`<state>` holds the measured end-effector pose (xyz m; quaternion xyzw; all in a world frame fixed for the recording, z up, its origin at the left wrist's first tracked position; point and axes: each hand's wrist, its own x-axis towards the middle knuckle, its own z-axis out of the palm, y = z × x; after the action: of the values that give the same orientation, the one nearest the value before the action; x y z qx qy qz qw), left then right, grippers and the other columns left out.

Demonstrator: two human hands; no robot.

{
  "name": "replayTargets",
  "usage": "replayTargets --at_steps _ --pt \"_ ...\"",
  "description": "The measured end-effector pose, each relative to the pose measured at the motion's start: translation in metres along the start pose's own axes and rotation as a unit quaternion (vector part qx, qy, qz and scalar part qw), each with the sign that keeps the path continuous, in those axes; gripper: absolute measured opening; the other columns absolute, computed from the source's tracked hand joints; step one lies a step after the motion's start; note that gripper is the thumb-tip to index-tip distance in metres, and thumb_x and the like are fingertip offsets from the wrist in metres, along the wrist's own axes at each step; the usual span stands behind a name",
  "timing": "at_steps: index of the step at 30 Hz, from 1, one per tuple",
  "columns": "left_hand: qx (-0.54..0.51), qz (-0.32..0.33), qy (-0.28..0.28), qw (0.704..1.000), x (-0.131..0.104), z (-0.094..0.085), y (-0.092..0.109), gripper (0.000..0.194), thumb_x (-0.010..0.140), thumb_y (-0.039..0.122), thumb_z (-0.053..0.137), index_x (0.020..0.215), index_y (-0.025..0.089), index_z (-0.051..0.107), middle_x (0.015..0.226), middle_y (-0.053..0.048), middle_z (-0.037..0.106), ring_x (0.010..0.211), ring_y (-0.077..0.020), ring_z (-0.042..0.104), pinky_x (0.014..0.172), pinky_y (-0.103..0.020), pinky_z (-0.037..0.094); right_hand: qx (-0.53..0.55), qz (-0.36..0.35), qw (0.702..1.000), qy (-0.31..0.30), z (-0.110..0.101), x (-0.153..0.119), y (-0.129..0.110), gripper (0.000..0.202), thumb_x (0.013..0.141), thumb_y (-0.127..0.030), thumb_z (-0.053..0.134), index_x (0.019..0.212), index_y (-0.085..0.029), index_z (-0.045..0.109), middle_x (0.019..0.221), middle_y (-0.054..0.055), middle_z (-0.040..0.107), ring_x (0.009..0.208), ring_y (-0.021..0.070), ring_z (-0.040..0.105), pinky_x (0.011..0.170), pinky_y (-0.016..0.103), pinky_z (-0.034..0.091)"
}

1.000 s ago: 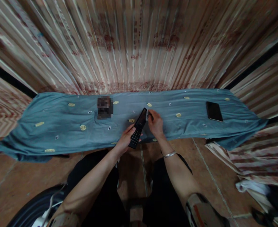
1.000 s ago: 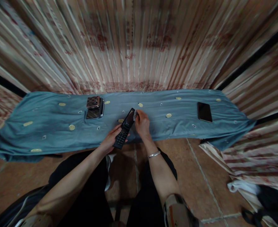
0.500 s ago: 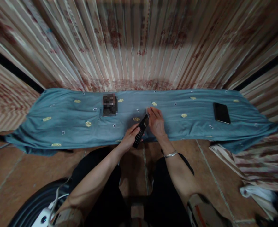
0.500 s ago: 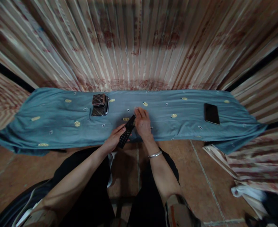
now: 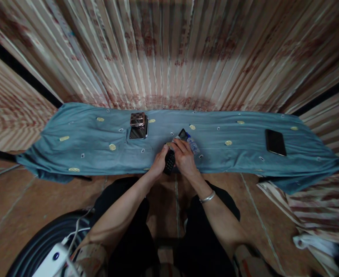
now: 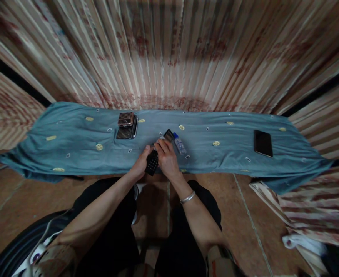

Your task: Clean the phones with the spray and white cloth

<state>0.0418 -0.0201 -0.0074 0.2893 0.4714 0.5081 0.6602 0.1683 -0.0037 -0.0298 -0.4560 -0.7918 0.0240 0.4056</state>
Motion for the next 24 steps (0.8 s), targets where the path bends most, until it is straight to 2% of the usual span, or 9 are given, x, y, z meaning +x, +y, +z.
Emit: replayTargets --at_steps 3,5,11,15,18,24 --pt "-0.06 0.019 -0.002 0.998 0.002 0.001 0.001 0.046 0.09 0.051 0.059 0.115 0.014 0.072 0.096 -0.008 0.076 0.1 -0.0225 0.07 0.088 -0.031 0.054 0.011 -0.012 1.0 -0.009 -0.001 -0.003 -0.008 0.038 0.099 -0.016 0.041 0.125 -0.018 0.068 0.132 0.013 0.065 0.126 0.027 0.054 0.11 0.047 0.047" --pt "-0.094 0.003 -0.009 0.996 0.002 0.002 0.004 0.049 0.091 0.052 0.057 0.117 0.013 0.071 0.096 -0.009 0.076 0.1 -0.0226 0.07 0.09 -0.031 0.053 0.015 -0.022 1.0 -0.014 -0.002 -0.004 -0.012 0.038 0.099 -0.015 0.04 0.124 -0.018 0.068 0.131 0.012 0.065 0.125 0.0263 0.054 0.111 0.045 0.048" --pt "-0.161 -0.065 -0.013 0.985 -0.002 0.007 0.018 0.057 0.094 0.057 0.049 0.111 0.007 0.072 0.088 -0.01 0.075 0.085 -0.0219 0.07 0.08 -0.031 0.054 0.003 -0.058 0.998 -0.011 -0.004 -0.007 -0.024 0.041 0.099 -0.012 0.037 0.126 -0.016 0.067 0.129 0.012 0.066 0.122 0.0252 0.056 0.108 0.043 0.05" --pt "-0.179 -0.07 0.005 0.981 -0.002 0.006 0.023 0.057 0.094 0.057 0.047 0.108 0.008 0.072 0.081 -0.007 0.073 0.078 -0.0179 0.069 0.074 -0.026 0.053 0.016 -0.08 0.996 -0.024 -0.005 -0.011 -0.032 0.042 0.098 -0.01 0.037 0.129 -0.013 0.065 0.128 0.015 0.066 0.123 0.0255 0.055 0.109 0.044 0.05" --pt "-0.176 -0.065 0.016 0.982 0.0 0.003 0.027 0.059 0.098 0.056 0.039 0.105 0.008 0.072 0.072 -0.005 0.069 0.071 -0.0149 0.067 0.065 -0.022 0.05 0.03 -0.099 0.994 -0.033 -0.004 -0.015 -0.038 0.041 0.097 -0.01 0.039 0.13 -0.013 0.064 0.13 0.015 0.066 0.125 0.0263 0.054 0.11 0.045 0.049" --pt "-0.176 -0.052 0.02 0.983 0.002 -0.003 0.034 0.064 0.1 0.055 0.029 0.093 0.009 0.072 0.058 -0.003 0.062 0.051 -0.0107 0.056 0.052 -0.021 0.044 0.043 -0.128 0.99 -0.028 -0.002 -0.021 -0.047 0.04 0.098 -0.009 0.039 0.127 -0.014 0.066 0.13 0.014 0.065 0.125 0.0256 0.055 0.108 0.044 0.051"
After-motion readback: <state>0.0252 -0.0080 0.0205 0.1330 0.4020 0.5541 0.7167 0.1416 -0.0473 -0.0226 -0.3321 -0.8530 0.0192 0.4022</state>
